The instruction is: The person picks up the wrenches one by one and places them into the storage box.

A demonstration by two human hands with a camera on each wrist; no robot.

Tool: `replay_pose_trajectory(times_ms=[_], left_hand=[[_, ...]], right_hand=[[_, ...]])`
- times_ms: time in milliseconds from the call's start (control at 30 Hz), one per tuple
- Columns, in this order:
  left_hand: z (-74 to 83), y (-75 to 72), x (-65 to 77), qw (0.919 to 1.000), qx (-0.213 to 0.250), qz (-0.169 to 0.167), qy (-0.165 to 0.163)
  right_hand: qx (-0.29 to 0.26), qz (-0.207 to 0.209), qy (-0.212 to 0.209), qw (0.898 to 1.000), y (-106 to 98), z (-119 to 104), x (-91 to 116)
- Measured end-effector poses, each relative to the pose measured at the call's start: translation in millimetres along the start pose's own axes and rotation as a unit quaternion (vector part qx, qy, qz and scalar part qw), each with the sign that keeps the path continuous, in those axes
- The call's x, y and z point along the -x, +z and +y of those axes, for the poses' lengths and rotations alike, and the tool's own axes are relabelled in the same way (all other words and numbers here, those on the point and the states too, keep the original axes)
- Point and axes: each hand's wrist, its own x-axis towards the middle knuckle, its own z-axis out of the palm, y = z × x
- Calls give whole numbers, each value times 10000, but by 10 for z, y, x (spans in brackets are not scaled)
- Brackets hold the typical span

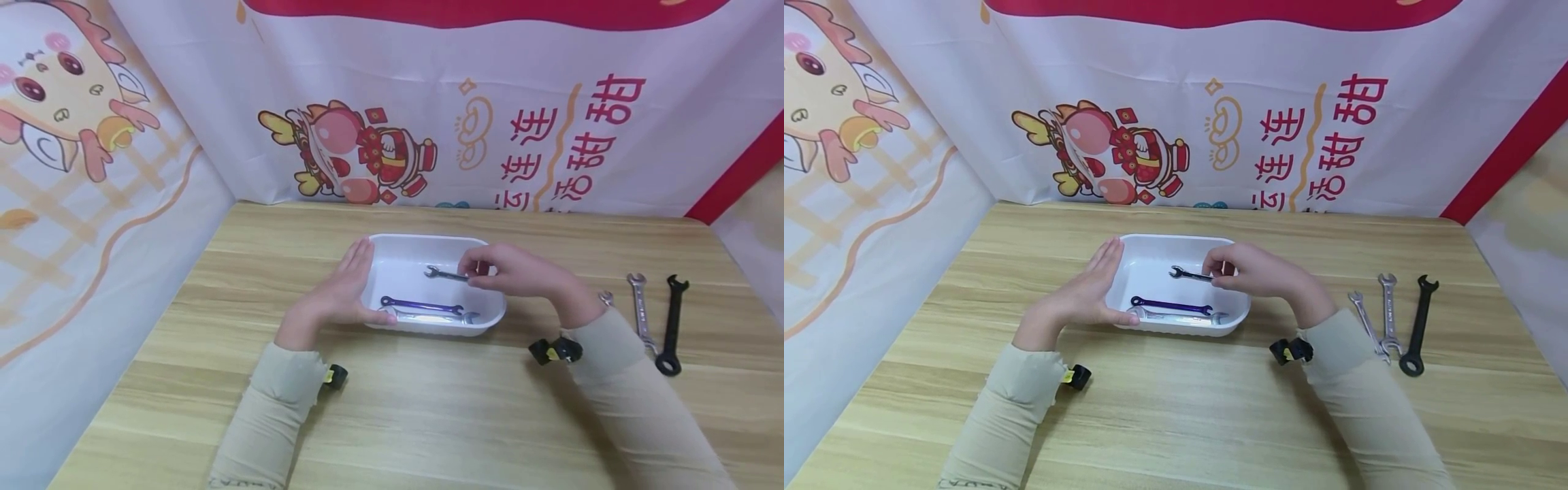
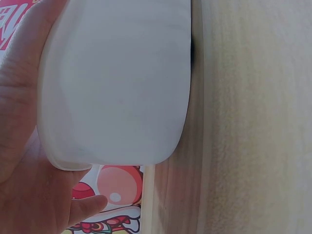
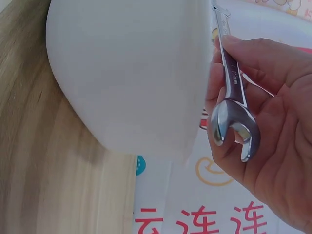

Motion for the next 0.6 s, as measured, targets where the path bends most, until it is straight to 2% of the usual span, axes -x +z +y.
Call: replay_pose_trajectory(times_ms=[400, 600], left_hand=[[10, -7, 4, 10000, -60, -17, 15], [1, 0, 0, 10000, -21, -2, 12]], right_hand=[[-48, 66, -129, 9999, 86, -34, -184], [80, -52, -307, 9995, 170, -3, -282]])
